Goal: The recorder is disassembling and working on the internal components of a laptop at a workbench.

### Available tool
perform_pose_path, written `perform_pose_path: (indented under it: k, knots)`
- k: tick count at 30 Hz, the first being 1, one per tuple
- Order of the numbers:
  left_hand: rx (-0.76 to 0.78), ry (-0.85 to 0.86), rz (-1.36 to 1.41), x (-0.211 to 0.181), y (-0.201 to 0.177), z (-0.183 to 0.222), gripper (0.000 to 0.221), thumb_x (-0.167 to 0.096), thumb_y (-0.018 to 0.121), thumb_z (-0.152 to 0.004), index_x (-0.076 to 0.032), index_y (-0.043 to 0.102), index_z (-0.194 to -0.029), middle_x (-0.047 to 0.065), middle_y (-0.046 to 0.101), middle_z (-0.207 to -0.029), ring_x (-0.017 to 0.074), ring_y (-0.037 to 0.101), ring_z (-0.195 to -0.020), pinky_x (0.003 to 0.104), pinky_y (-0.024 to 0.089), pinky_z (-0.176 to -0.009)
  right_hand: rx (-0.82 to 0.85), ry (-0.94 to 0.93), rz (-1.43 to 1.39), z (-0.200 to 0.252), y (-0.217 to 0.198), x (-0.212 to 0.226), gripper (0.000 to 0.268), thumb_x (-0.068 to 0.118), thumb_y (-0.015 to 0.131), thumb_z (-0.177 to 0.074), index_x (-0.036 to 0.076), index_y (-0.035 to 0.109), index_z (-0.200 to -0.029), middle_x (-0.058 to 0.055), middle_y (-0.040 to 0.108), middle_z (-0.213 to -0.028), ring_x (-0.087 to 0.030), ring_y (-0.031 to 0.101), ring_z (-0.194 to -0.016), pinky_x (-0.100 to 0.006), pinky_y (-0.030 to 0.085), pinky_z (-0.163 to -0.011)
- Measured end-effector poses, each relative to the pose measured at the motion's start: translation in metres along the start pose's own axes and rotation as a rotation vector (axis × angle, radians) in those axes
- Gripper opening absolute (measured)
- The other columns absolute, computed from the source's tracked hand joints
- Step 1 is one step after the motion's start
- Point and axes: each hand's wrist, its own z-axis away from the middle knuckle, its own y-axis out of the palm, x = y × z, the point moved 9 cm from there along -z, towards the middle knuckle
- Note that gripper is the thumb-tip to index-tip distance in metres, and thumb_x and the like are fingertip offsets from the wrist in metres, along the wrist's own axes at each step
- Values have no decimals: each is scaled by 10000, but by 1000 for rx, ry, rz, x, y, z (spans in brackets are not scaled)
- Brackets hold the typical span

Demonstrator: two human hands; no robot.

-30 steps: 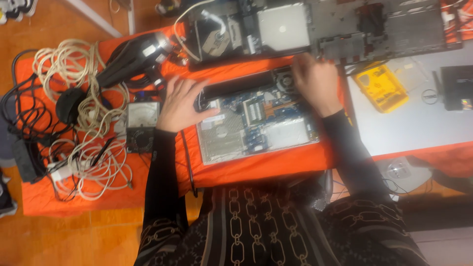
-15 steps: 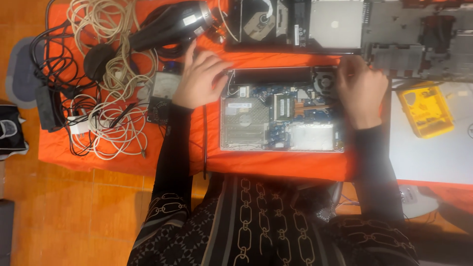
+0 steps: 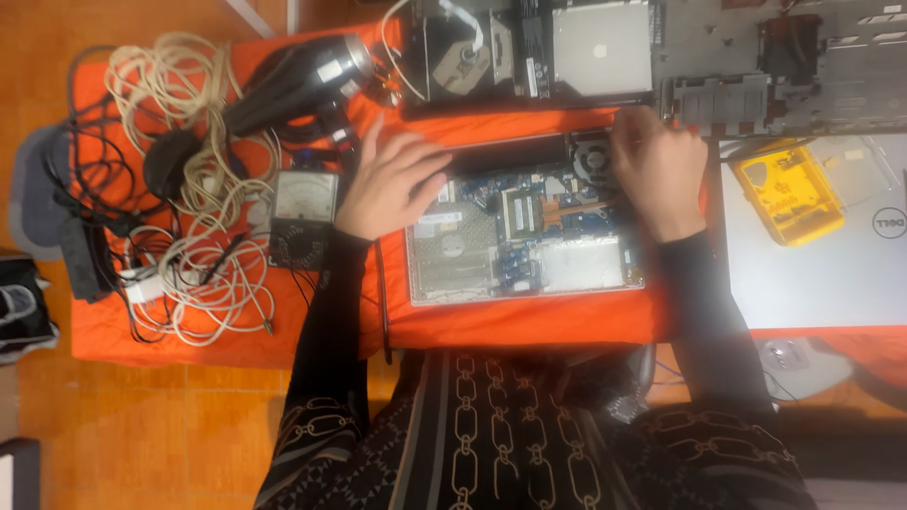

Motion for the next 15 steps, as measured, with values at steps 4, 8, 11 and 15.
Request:
perform_pose_path:
  k: [4, 8, 11, 15]
  knots:
    - [2, -12, -1, -6, -5, -5, 305, -265, 660, -1028, -68, 753, -1242, 74, 718, -1292, 263, 567, -1312, 619, 116, -1266, -36, -18, -1, 1, 1, 0, 90, 194, 714, -1053, 117, 750, -1024, -89, 680, -709, -303, 675, -617, -411, 547, -611]
    - [-26, -18, 17, -11, -8, -8, 279, -283, 681, -1010, -71, 779, -1162, 70, 750, -1229, 255, 594, -1278, 587, 153, -1268, -29, -2, 25, 0, 3, -1, 118, 212, 706, -1050, 115, 749, -1000, -96, 673, -688, -308, 663, -587, -418, 532, -577]
    - [-50, -22, 45, -13, -12, -8, 261, -292, 708, -987, -72, 799, -1092, 62, 770, -1164, 229, 619, -1225, 562, 186, -1262, -10, 23, 18, 1, 4, -1, 126, 210, 699, -1047, 110, 753, -995, -106, 661, -666, -315, 657, -575, -419, 526, -558]
    - [-109, -16, 35, -15, -18, -10, 199, -265, 743, -954, -82, 818, -975, 30, 790, -1041, 198, 648, -1091, 514, 271, -1231, -2, 30, 3, 0, 4, 1, 121, 205, 691, -1028, 113, 753, -980, -107, 667, -674, -327, 658, -579, -424, 524, -547]
